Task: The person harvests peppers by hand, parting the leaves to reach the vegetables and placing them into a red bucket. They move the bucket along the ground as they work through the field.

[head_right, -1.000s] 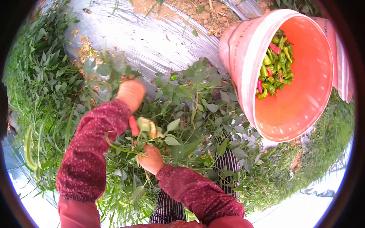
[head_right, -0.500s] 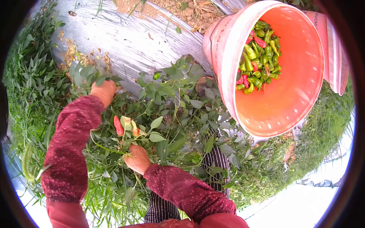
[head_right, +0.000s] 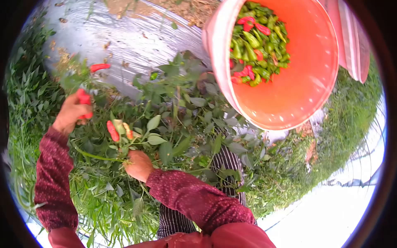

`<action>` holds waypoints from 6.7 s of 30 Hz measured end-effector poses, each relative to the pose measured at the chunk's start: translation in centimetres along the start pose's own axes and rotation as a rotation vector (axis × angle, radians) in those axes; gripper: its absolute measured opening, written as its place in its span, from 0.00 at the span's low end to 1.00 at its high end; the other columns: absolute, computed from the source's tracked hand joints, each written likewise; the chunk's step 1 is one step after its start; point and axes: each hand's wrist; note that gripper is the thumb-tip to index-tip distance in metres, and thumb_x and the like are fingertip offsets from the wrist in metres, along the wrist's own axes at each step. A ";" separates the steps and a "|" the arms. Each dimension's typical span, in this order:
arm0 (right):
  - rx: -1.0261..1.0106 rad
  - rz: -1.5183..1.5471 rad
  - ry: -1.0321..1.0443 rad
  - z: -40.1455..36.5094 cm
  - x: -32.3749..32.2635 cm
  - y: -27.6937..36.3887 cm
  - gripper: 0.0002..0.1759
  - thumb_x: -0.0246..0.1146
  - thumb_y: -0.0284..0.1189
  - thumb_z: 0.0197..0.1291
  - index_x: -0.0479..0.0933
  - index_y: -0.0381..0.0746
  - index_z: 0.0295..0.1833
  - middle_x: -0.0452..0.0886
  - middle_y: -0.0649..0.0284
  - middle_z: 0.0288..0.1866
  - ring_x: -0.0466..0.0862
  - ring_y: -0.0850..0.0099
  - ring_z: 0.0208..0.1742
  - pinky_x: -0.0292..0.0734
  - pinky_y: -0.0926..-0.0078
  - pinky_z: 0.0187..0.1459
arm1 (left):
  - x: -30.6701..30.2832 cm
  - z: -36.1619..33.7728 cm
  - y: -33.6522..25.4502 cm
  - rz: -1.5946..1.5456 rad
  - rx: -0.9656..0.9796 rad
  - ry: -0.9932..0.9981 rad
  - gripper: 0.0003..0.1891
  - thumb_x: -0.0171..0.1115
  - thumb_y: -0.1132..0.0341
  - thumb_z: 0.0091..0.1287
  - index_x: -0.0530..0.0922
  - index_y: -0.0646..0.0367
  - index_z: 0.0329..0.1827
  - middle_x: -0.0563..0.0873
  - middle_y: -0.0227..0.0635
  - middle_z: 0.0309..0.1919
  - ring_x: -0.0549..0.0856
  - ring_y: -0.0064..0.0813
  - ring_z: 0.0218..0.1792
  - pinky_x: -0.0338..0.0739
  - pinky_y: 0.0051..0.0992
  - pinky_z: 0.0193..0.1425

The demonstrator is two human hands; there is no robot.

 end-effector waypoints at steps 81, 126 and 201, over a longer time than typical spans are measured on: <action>0.109 0.316 0.022 -0.1 0.1 -2.2 0.15 0.60 0.18 0.51 0.73 0.30 0.47 0.81 0.57 0.47 0.81 0.74 0.45 0.75 0.76 0.46 | 7.3 -0.4 -0.5 0.223 0.580 -0.371 0.06 0.60 0.69 0.58 0.75 0.62 0.35 0.80 0.36 0.26 0.79 0.25 0.28 0.76 0.26 0.34; -0.239 -0.483 -0.059 -1.0 -15.9 17.0 0.15 0.60 0.25 0.57 0.75 0.35 0.51 0.81 0.53 0.45 0.83 0.63 0.46 0.76 0.70 0.48 | 11.1 -0.3 15.0 -0.337 0.636 -0.158 0.12 0.57 0.75 0.55 0.80 0.54 0.42 0.81 0.32 0.35 0.78 0.28 0.38 0.72 0.27 0.43; 0.166 0.753 0.238 -3.9 -13.7 16.7 0.13 0.57 0.25 0.57 0.70 0.35 0.49 0.78 0.62 0.42 0.81 0.70 0.38 0.76 0.74 0.40 | 17.7 -2.3 7.6 0.702 0.713 -0.490 0.06 0.56 0.70 0.50 0.76 0.57 0.31 0.78 0.38 0.33 0.77 0.40 0.43 0.74 0.37 0.44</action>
Point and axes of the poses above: each hand's wrist, its own z-axis towards the middle knuckle, its own x-axis out of the palm, y = z × x
